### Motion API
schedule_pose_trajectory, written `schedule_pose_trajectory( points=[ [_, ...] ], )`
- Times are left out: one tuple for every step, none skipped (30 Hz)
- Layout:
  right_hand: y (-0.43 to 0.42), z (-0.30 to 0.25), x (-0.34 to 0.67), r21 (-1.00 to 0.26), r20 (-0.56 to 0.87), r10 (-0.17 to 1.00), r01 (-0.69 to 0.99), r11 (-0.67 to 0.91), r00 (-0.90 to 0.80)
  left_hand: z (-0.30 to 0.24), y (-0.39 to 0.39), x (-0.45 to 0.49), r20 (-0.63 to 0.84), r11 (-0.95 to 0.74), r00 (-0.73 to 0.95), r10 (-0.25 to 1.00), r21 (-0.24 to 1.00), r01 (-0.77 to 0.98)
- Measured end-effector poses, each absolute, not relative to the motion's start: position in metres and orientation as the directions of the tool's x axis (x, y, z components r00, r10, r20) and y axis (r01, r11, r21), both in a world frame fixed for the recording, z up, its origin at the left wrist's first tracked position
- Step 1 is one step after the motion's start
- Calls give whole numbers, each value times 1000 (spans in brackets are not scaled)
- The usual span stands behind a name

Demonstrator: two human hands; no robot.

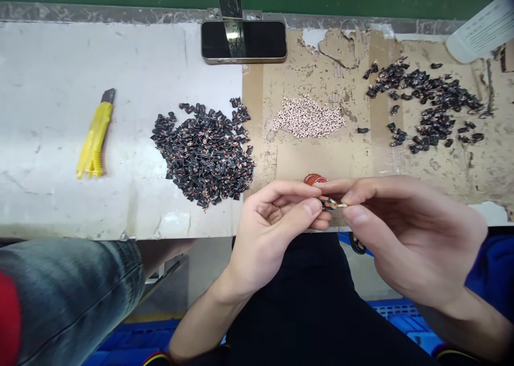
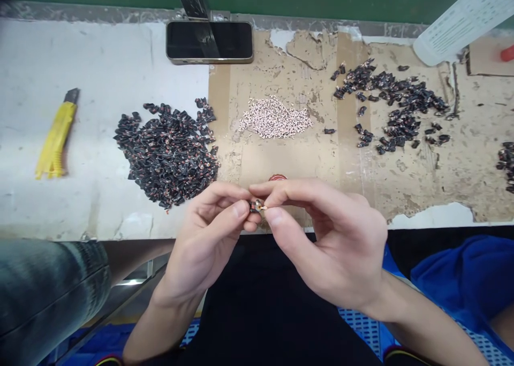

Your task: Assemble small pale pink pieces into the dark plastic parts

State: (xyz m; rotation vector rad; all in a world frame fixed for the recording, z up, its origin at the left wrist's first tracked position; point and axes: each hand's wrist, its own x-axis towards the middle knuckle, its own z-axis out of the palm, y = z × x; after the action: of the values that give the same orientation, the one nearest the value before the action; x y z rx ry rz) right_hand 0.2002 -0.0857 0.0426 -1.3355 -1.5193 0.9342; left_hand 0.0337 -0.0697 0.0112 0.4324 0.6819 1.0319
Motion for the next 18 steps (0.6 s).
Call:
schedule_pose_trajectory(
  points=[
    [-85, 42, 200, -934, 152, 988, 323, 155, -37, 12, -70, 34, -315, 473, 353, 881, 594, -650],
    [-85, 41, 200, -931, 171, 985, 322, 174, -39, 13, -70, 34, -326, 488, 364, 873, 573, -658],
    [-85, 40, 200, -926, 196, 980, 321, 200, -45, 13, -70, 33, -339, 502, 370, 865, 558, -661],
    [-85, 39, 200, -920, 218, 975, 323, 223, -52, 14, -70, 33, -351, 511, 373, 859, 547, -663],
    [-84, 37, 201, -913, 234, 970, 329, 241, -59, 14, -70, 33, -358, 517, 374, 856, 540, -664],
    [-84, 36, 202, -904, 248, 966, 343, 256, -67, 14, -70, 32, -362, 518, 373, 854, 537, -665],
    [-84, 35, 203, -890, 258, 963, 368, 268, -78, 14, -70, 32, -363, 517, 370, 855, 538, -666],
    [-84, 35, 205, -874, 269, 959, 396, 283, -92, 14, -70, 31, -364, 513, 364, 857, 541, -666],
    [-84, 35, 206, -857, 273, 957, 426, 290, -103, 15, -70, 31, -367, 509, 356, 859, 546, -665],
    [-84, 35, 207, -844, 269, 956, 452, 290, -112, 15, -70, 30, -369, 503, 347, 862, 552, -665],
    [-84, 35, 208, -838, 267, 956, 462, 291, -118, 15, -70, 30, -371, 496, 335, 866, 558, -665],
    [-83, 36, 208, -845, 255, 960, 455, 281, -118, 16, -70, 30, -371, 488, 323, 871, 565, -665],
    [-83, 36, 208, -863, 243, 964, 429, 266, -110, 18, -71, 31, -369, 478, 312, 876, 572, -666],
    [-82, 37, 207, -887, 235, 967, 386, 253, -94, 19, -71, 31, -366, 469, 301, 880, 577, -669],
    [-81, 37, 205, -912, 225, 972, 335, 236, -71, 21, -72, 32, -365, 462, 293, 884, 579, -672],
    [-79, 37, 204, -936, 211, 977, 279, 215, -43, 23, -72, 34, -363, 456, 287, 886, 576, -679],
    [-78, 38, 202, -956, 192, 981, 221, 191, -16, 25, -73, 35, -364, 453, 284, 887, 568, -687],
    [-77, 38, 201, -972, 169, 986, 169, 166, 1, 27, -73, 37, -363, 452, 284, 887, 557, -697]
  ],
)
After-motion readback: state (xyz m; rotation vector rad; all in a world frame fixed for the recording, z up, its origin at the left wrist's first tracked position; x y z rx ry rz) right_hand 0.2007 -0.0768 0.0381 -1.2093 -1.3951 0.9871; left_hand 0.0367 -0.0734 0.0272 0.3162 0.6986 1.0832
